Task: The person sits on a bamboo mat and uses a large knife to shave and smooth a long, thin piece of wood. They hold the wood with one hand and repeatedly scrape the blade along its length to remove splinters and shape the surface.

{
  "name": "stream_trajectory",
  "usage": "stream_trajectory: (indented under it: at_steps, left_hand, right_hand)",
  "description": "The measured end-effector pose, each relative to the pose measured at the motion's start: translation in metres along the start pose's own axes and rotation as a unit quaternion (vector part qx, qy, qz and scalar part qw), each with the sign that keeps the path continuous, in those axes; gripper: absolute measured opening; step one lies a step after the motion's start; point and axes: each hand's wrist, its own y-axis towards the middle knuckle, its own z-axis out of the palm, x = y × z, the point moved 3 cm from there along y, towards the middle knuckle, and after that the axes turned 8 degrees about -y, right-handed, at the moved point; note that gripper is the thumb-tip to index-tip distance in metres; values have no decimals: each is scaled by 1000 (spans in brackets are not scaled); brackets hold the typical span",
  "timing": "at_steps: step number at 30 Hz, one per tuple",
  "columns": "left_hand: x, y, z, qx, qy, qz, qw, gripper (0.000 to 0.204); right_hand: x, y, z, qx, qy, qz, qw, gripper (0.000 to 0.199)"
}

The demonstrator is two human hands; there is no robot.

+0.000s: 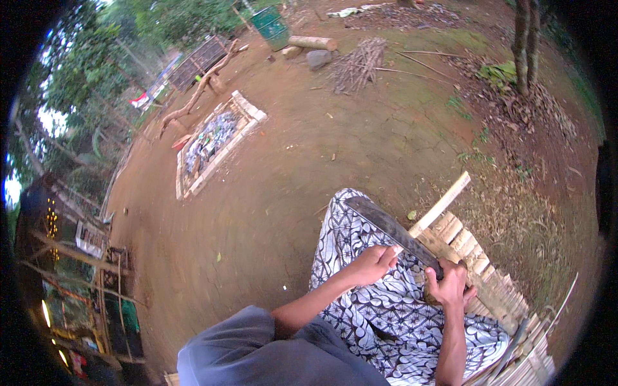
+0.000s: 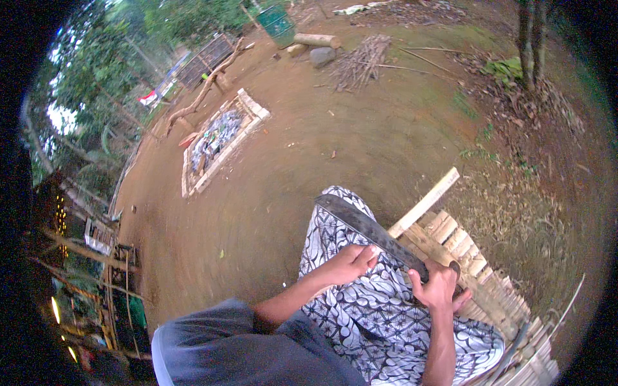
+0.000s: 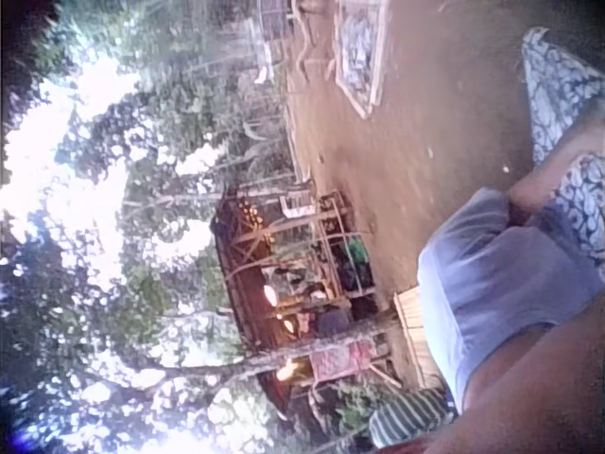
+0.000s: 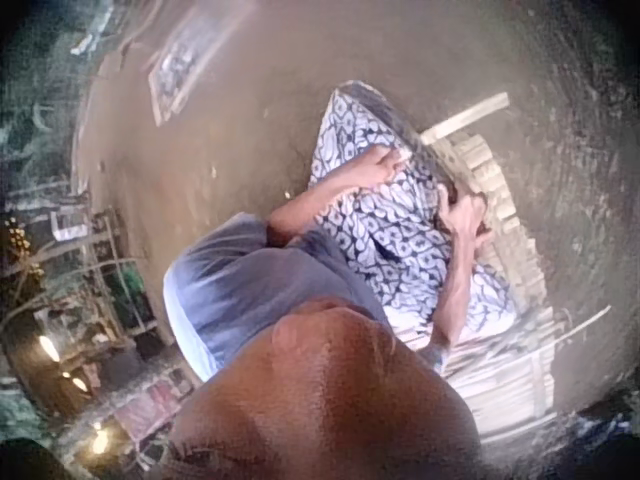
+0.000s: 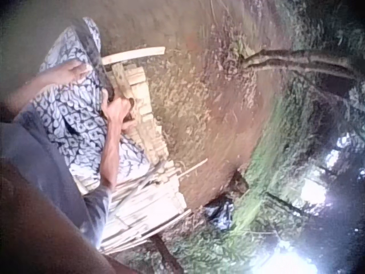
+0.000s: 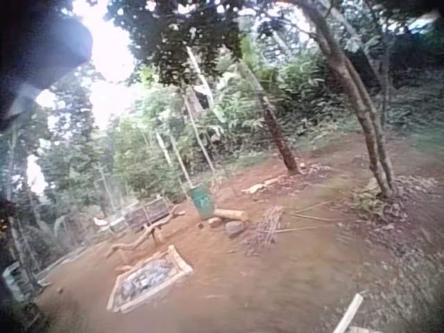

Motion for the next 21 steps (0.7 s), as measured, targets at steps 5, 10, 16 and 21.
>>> stream_trajectory:
  at_steps: [5,10,16,21]
  left_hand:
    - [-7,1,12,7,-26,-45,999,31]
    - [-25,-15,20,-12,-89,-105,990,37]
    - [-26,-2,18,-27,-44,-75,996,42]
    - [-28,-4,26,-5,44,-36,998,38]
  right_hand:
    - [9,-4,-4,14,-10,-9,1000,47]
    - [3,0,-16,-16,15,-30,999,49]
    - [-23,6,-11,-6,22,63,998,53]
    - [5,-4,-12,-40,11,-3,999,50]
